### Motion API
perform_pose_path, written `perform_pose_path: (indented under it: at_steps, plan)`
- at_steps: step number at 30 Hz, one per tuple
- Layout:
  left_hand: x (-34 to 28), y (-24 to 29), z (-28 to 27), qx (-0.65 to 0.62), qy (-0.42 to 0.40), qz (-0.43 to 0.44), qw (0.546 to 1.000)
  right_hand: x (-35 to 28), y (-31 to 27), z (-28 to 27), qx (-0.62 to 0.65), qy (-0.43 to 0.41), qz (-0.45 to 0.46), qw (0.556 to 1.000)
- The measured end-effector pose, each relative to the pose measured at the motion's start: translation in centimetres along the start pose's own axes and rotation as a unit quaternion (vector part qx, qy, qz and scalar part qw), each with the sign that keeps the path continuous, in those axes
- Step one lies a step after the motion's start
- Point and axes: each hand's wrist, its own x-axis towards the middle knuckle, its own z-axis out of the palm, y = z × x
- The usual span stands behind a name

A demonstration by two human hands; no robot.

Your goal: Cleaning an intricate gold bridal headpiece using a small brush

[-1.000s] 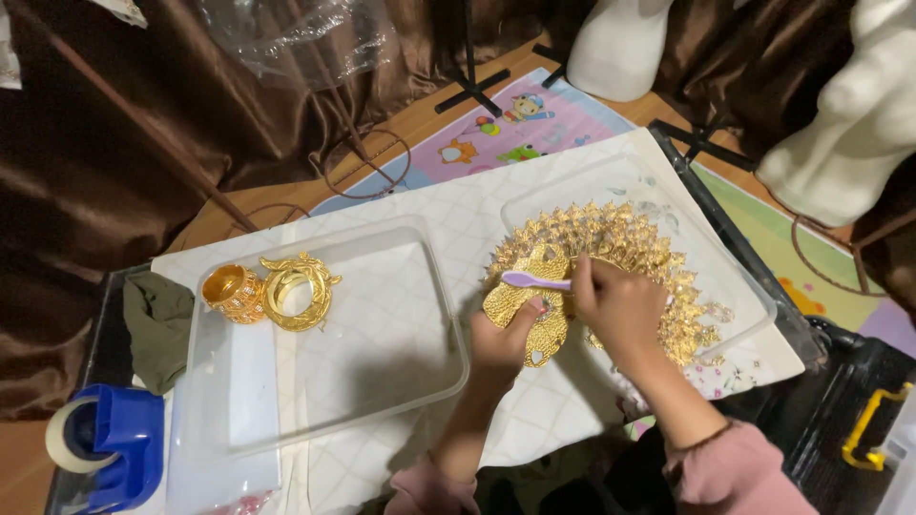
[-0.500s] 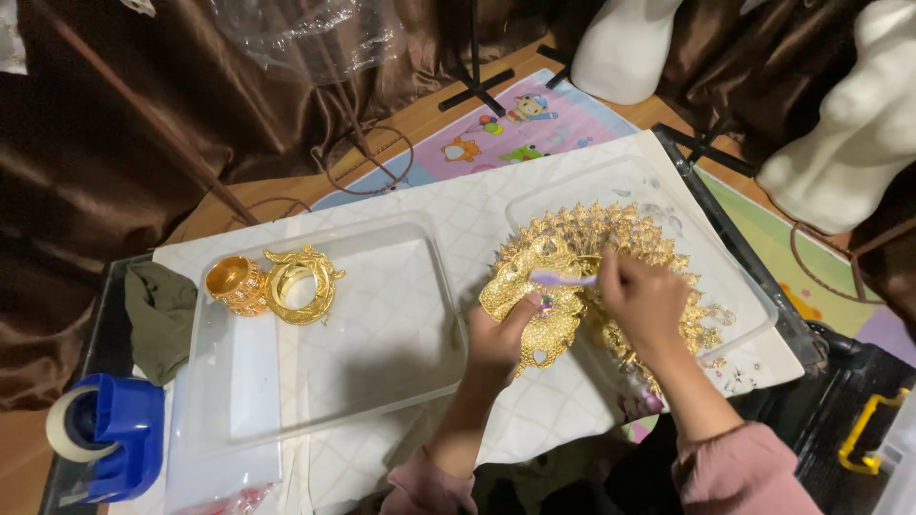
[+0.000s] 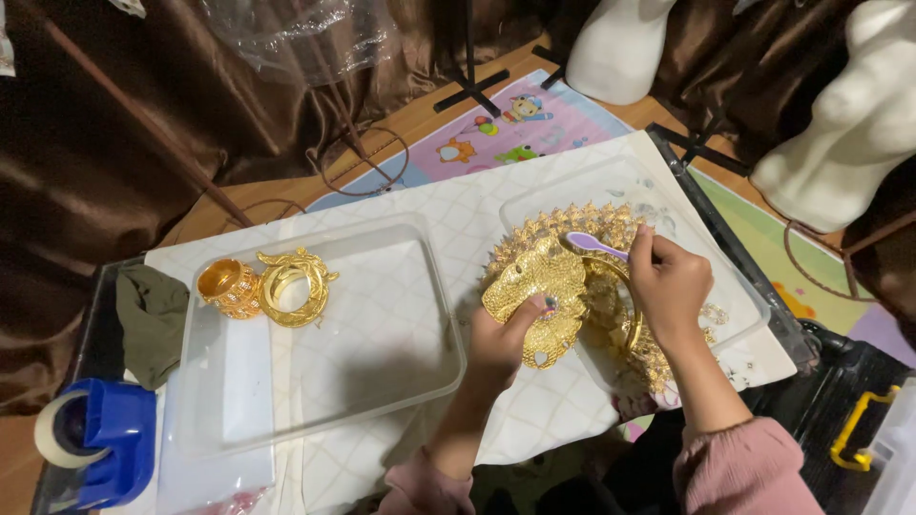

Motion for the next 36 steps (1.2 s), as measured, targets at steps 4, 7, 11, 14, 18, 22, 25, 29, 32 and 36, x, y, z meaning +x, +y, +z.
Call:
perform_pose_path:
  at_steps: [4,7,11,14,18,22,25,29,32,36]
  plan:
    - [0.0,1.3,0.6,-0.015,-0.007,-0.03,0.999,0.0,-0.5,0.4,0.37,-0.131,0.145,0.908]
    - [0.4,1.1,1.0,0.002,0.02,-0.06,0.998,-0.5,0.3,0.9,0.434,-0.318,0.168,0.826]
    - [0.1,2.0,1.9,0.032,0.06,-0.116,0.991,-1.2,1.7,2.0,0.465,-0.343,0.162,0.8]
    - [-0.9,5.6,4.4,-0.094,0.086,-0.145,0.981,-1.0,0.3,1.6,0.516,-0.284,0.201,0.783]
    - [1.2,-3.9,0.1,-0.468,-0.059,-0.123,0.873,-1.0,-1.3,1.1,0.567,-0.21,0.288,0.743]
    - [1.1,-10.2,0.4,-0.419,-0.081,-0.054,0.903,-2.3,-2.5,2.3,0.597,-0.212,0.329,0.701]
    - [0.3,-6.1,2.4,-0.294,-0.02,-0.039,0.955,-3.0,-4.2,1.9,0.582,-0.224,0.324,0.711]
    - [2.1,-9.0,0.3,-0.264,-0.056,-0.039,0.962,-3.1,-3.0,2.2,0.514,-0.201,0.271,0.789]
    - [1.0,-4.7,1.8,-0.278,-0.035,-0.029,0.959,-1.7,1.0,2.4,0.433,-0.174,0.219,0.857]
    - [0.0,-1.5,2.9,-0.274,-0.05,-0.016,0.96,-0.4,0.4,0.0,0.191,-0.127,0.119,0.966]
